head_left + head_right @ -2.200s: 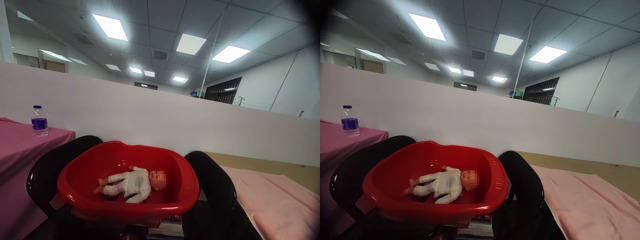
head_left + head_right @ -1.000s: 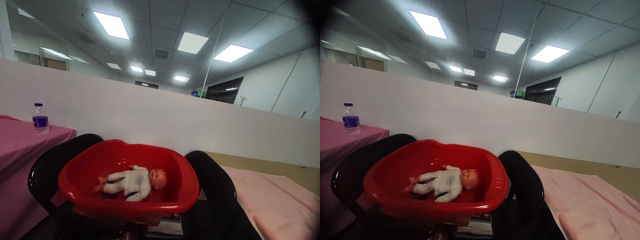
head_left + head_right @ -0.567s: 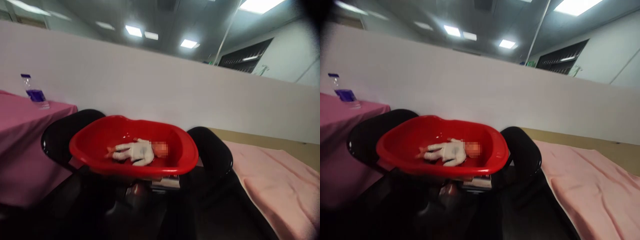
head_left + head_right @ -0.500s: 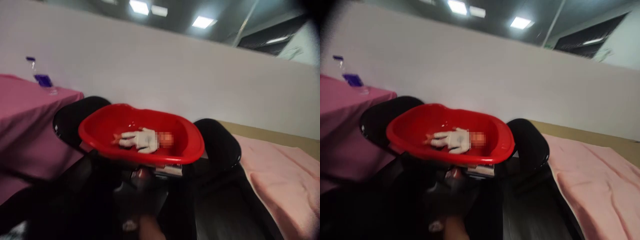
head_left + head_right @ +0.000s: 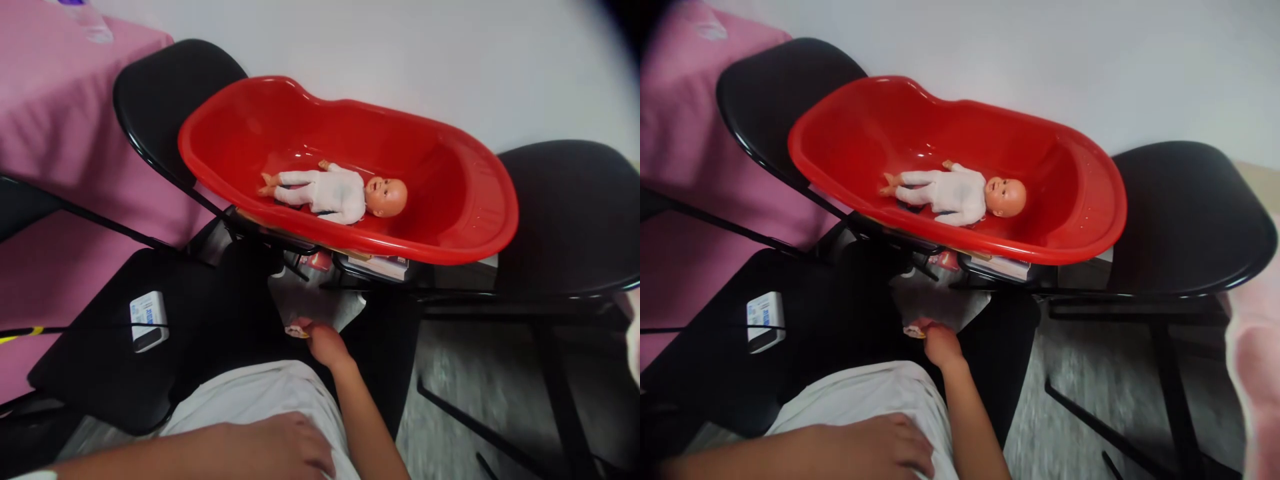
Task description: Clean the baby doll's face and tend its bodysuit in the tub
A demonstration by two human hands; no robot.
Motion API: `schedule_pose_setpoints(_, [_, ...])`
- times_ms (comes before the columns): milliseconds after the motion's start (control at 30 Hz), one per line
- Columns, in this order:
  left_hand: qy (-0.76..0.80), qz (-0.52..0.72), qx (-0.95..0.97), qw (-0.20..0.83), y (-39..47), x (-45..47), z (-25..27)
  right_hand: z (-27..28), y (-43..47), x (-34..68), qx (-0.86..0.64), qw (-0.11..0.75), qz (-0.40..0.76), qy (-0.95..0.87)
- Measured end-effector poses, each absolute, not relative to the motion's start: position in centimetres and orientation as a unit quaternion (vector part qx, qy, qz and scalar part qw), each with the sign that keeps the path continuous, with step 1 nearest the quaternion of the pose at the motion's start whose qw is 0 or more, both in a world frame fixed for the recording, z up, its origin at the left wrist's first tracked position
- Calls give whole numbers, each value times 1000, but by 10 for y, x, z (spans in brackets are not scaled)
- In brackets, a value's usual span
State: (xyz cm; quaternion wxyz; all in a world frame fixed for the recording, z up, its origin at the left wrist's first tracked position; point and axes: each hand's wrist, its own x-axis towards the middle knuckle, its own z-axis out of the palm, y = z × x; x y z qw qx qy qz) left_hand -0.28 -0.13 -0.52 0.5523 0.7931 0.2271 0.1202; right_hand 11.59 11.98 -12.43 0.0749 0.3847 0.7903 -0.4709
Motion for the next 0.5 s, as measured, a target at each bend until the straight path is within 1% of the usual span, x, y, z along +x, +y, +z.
schedule_pose_setpoints(100, [202, 136, 800, 549, -7, -9, -18, -125, 117, 118, 377, 69, -472, 794])
schedule_pose_setpoints(333, [164, 91, 792, 582, 3, -7, -26, -123, 119, 118, 377, 69, -481, 788])
schedule_pose_setpoints(500, [180, 89, 769, 607, 1, 5, -31, -114, 119, 116, 395, 99, -481, 776])
